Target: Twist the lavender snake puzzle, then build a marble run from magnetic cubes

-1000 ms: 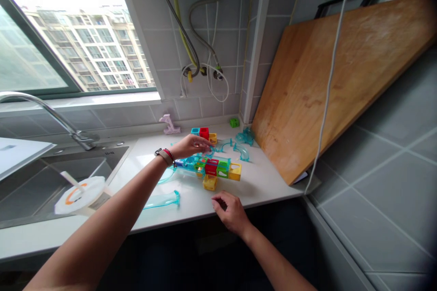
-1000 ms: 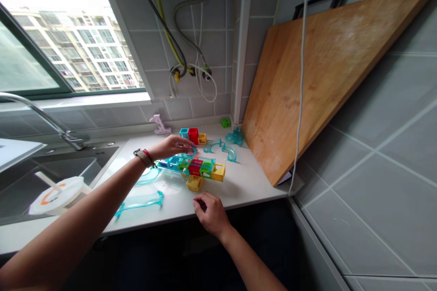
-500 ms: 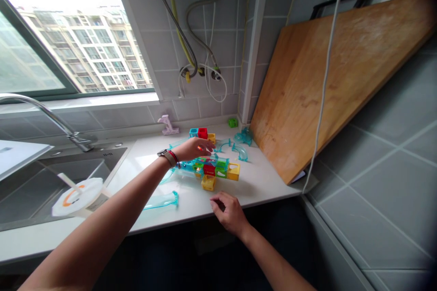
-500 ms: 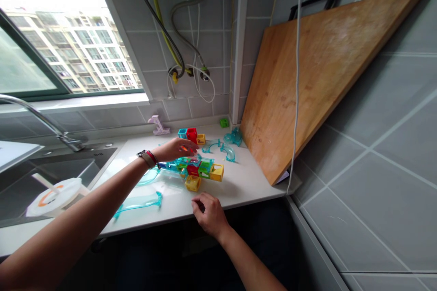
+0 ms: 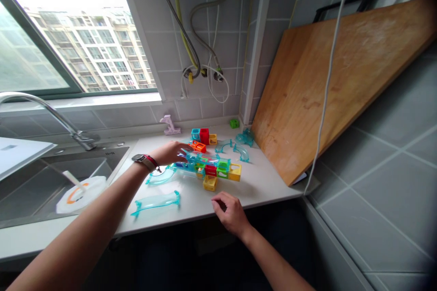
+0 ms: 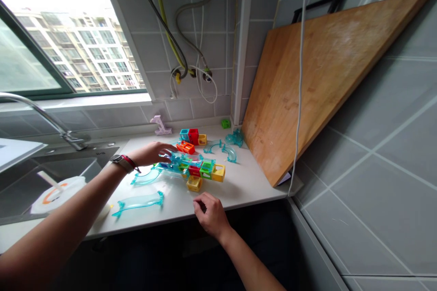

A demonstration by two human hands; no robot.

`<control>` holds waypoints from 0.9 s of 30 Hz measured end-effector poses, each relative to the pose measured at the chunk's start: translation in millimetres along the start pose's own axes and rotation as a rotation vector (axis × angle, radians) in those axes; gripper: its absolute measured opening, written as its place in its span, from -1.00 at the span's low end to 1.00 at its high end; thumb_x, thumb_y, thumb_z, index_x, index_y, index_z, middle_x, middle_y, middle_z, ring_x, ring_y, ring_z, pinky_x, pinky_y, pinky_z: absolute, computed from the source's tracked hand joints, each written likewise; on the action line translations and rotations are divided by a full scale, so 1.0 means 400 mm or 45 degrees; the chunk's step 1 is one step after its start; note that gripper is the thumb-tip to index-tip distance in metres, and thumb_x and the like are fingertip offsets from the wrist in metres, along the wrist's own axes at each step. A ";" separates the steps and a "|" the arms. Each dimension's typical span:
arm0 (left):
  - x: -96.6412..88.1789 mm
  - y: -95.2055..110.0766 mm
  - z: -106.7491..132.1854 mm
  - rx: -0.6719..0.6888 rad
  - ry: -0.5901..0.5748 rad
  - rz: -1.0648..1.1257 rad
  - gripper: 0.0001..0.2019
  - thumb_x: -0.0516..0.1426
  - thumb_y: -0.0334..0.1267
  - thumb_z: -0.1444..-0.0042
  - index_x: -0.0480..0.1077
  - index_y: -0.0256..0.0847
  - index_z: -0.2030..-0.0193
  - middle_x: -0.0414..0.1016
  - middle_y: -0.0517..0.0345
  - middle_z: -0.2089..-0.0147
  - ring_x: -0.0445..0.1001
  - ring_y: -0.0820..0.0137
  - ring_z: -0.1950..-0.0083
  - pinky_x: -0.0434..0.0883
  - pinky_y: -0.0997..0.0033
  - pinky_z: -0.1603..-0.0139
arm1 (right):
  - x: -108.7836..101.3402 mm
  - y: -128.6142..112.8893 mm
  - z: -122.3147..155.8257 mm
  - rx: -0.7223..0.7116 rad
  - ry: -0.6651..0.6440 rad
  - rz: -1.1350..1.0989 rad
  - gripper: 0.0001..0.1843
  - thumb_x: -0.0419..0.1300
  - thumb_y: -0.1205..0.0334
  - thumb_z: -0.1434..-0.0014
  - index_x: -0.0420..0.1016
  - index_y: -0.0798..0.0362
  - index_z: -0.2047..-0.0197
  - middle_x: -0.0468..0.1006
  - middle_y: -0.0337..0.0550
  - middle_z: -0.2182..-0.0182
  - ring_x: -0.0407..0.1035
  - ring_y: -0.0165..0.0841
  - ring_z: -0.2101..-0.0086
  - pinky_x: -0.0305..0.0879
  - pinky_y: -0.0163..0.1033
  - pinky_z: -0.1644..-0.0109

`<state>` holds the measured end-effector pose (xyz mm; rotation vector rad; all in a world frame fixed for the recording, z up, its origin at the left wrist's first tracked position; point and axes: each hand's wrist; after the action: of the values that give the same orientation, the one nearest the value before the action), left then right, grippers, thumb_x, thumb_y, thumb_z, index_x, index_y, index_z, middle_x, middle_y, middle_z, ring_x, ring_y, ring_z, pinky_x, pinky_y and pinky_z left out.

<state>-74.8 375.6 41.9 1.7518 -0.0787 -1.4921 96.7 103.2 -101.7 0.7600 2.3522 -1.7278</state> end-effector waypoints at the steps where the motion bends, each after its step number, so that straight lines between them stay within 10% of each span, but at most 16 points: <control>1: 0.001 0.000 0.000 -0.002 -0.005 0.040 -0.53 0.40 -0.09 0.08 0.60 -0.11 -0.03 0.70 0.05 0.17 0.68 0.20 0.18 0.61 0.31 0.16 | -0.001 -0.002 0.000 0.001 -0.004 0.001 -0.83 0.16 0.25 -0.31 0.61 0.02 0.21 0.57 -0.15 0.35 0.45 -0.32 0.35 0.35 -0.25 0.21; 15: -0.019 -0.002 0.047 0.010 0.036 0.331 -0.46 0.39 -0.01 0.01 0.53 -0.19 -0.10 0.60 -0.09 -0.15 0.56 0.06 -0.19 0.49 -0.03 -0.24 | -0.001 -0.001 -0.009 0.051 0.010 -0.028 -0.81 0.17 0.17 -0.32 0.61 0.01 0.20 0.59 -0.15 0.35 0.47 -0.32 0.35 0.40 -0.26 0.23; 27: 0.060 0.167 0.213 0.333 0.104 -0.330 -0.56 0.17 -0.36 -0.24 0.47 0.06 -0.23 0.52 0.06 -0.24 0.52 0.18 -0.20 0.42 0.16 -0.28 | -0.087 -0.058 -0.006 0.245 -0.009 -0.593 -0.47 0.27 -0.08 -0.25 0.46 -0.02 -0.20 0.55 0.01 0.01 0.51 -0.25 0.18 0.52 -0.23 0.25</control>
<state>-110.5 273.4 65.8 2.0958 -0.0041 -1.6510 116.5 89.0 -67.5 0.2277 2.5294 -2.1483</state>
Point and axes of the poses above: each hand's wrist, its own z-axis away from the middle knuckle, its own x-axis out of the palm, y = z × x
